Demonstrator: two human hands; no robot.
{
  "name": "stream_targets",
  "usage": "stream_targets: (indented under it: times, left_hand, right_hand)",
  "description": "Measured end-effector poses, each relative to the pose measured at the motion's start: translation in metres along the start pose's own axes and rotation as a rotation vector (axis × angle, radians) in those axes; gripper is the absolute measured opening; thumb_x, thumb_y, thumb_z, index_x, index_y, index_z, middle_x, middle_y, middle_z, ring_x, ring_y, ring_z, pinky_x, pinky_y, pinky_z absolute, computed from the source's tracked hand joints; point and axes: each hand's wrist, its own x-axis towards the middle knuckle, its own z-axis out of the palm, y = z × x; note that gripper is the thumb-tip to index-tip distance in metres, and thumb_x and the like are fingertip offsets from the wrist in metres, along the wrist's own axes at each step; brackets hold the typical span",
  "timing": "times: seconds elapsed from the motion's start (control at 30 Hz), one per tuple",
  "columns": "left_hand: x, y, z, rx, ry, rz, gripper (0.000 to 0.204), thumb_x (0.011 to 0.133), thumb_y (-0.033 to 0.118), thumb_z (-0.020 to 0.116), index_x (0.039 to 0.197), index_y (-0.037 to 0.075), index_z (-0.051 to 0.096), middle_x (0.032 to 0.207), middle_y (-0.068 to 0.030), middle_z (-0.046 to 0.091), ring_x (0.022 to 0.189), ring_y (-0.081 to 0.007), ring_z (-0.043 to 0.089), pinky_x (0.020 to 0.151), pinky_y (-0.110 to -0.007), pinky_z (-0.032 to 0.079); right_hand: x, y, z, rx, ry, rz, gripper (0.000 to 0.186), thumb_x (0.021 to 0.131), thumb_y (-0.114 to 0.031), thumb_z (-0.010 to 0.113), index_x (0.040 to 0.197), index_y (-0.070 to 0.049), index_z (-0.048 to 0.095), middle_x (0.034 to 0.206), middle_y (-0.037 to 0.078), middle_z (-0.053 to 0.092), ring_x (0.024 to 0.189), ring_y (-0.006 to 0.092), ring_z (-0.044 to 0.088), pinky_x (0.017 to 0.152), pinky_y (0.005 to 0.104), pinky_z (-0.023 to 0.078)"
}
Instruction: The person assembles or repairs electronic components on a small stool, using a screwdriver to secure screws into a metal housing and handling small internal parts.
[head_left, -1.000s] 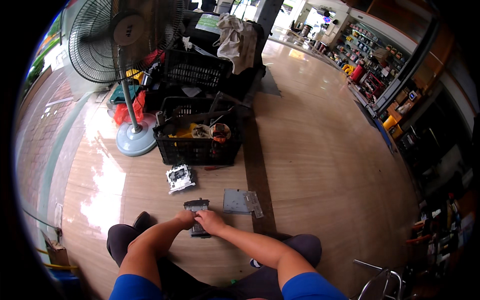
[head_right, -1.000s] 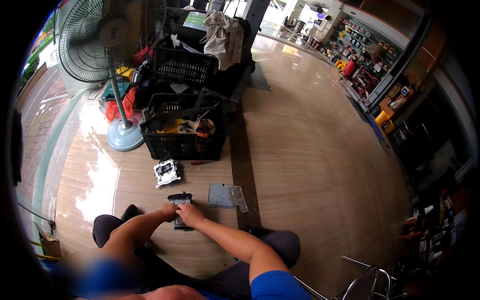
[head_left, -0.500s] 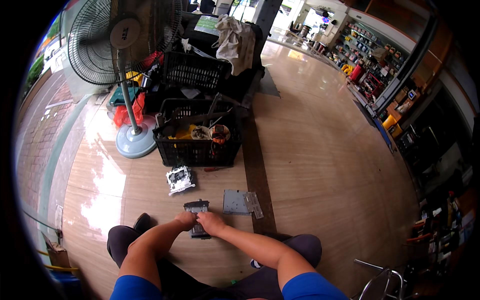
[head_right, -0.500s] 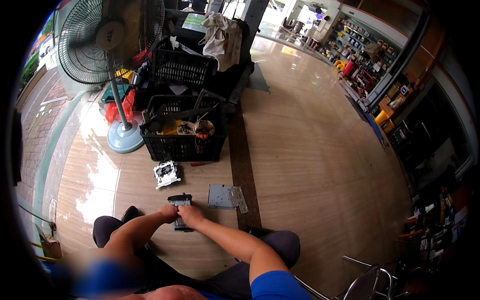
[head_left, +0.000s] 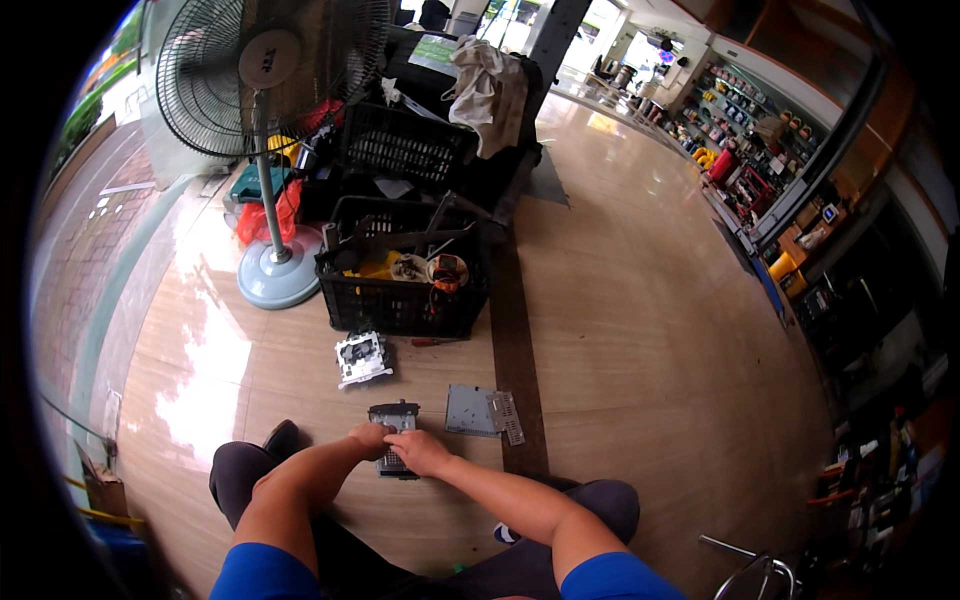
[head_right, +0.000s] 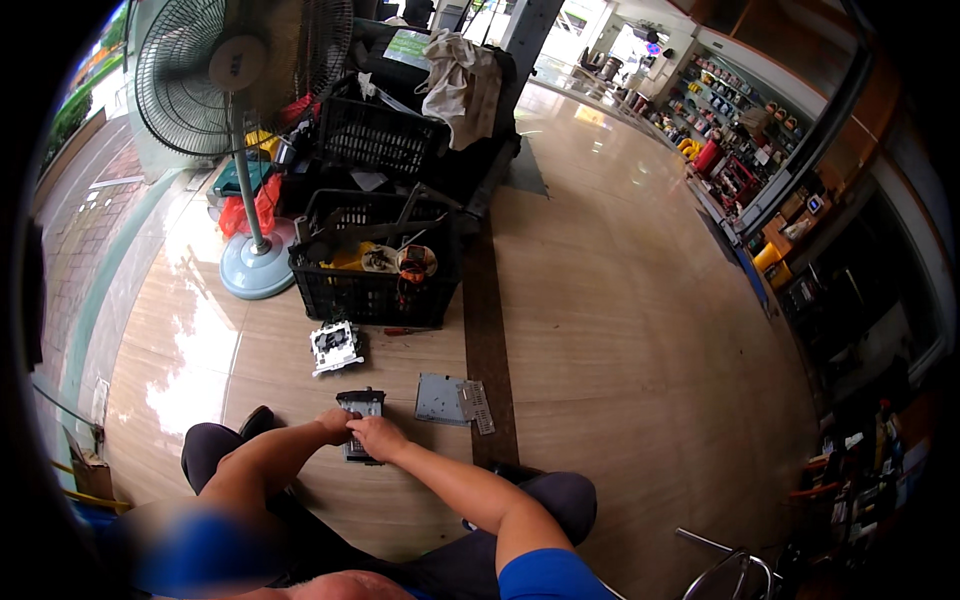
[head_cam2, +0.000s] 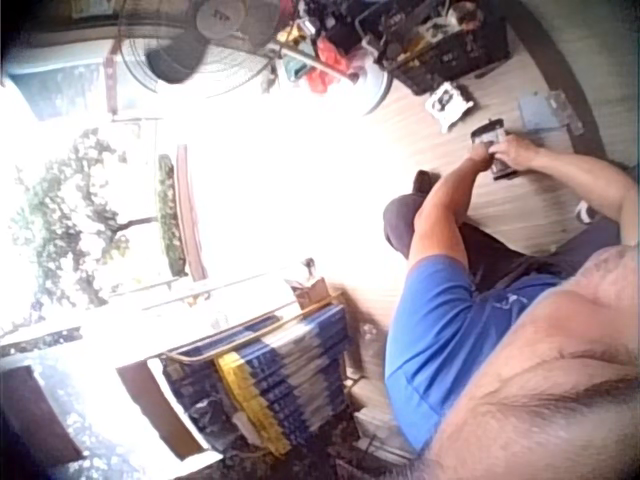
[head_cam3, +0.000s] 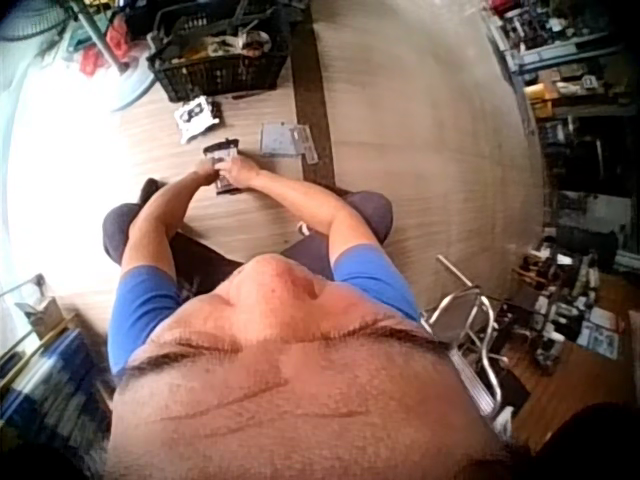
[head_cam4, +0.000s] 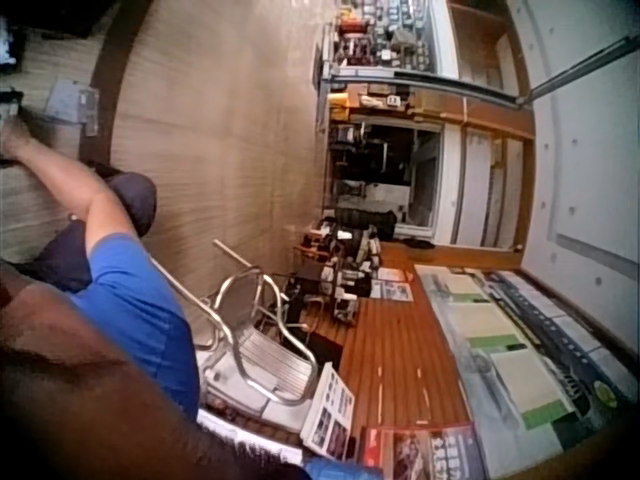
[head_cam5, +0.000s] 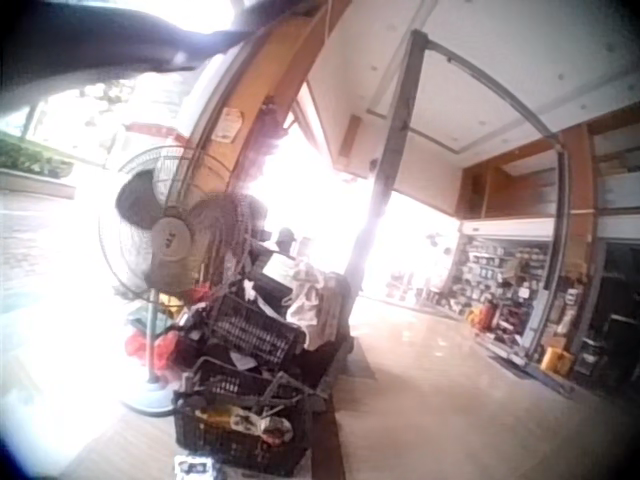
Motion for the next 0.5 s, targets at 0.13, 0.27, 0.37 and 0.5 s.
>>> stream_targets:
  times: [0.13, 0.27, 0.37, 0.5]
  left_hand:
    - [-0.0006, 0.0034, -0.0037, -0.014, -0.004, 0.024, 0.032, 0.089, 0.032, 0.051, 0.117, 0.019, 0.059, 0.116, -0.0149, 0.063, 0.109, -0.0336, 0.060, 0.090, -0.044, 0.049]
    - [0.0035, -0.0052, 0.0031, -0.012, -0.003, 0.001, 0.034, 0.089, 0.034, 0.052, 0.118, 0.019, 0.059, 0.116, -0.0142, 0.063, 0.109, -0.0331, 0.060, 0.090, -0.044, 0.049]
    - [0.0043, -0.0058, 0.0030, 0.020, -0.011, 0.030, 0.035, 0.089, 0.035, 0.053, 0.119, 0.019, 0.058, 0.116, -0.0135, 0.063, 0.109, -0.0329, 0.060, 0.090, -0.043, 0.049]
    - [0.0030, -0.0031, 0.0018, -0.002, -0.004, 0.026, 0.035, 0.089, 0.036, 0.053, 0.119, 0.019, 0.059, 0.116, -0.0133, 0.063, 0.109, -0.0330, 0.060, 0.090, -0.044, 0.049]
  right_hand:
    - [-0.0005, 0.0012, -0.0001, 0.063, 0.014, 0.024, 0.022, 0.088, -0.016, 0.055, 0.106, -0.006, 0.064, 0.095, 0.020, 0.065, 0.089, 0.0383, 0.062, 0.078, 0.0434, 0.050]
    - [0.0038, -0.0025, 0.0017, 0.078, -0.005, 0.059, 0.021, 0.089, -0.017, 0.055, 0.104, -0.006, 0.065, 0.096, 0.019, 0.065, 0.089, 0.0378, 0.062, 0.078, 0.0432, 0.050]
    - [0.0034, 0.0002, 0.0026, 0.094, -0.002, 0.028, 0.021, 0.089, -0.017, 0.055, 0.103, -0.005, 0.065, 0.095, 0.019, 0.066, 0.088, 0.0376, 0.062, 0.078, 0.0427, 0.051]
    - [0.0034, -0.0002, 0.0005, 0.125, 0.014, 0.050, 0.021, 0.088, -0.018, 0.057, 0.102, -0.006, 0.065, 0.095, 0.020, 0.066, 0.089, 0.0376, 0.063, 0.077, 0.0420, 0.051]
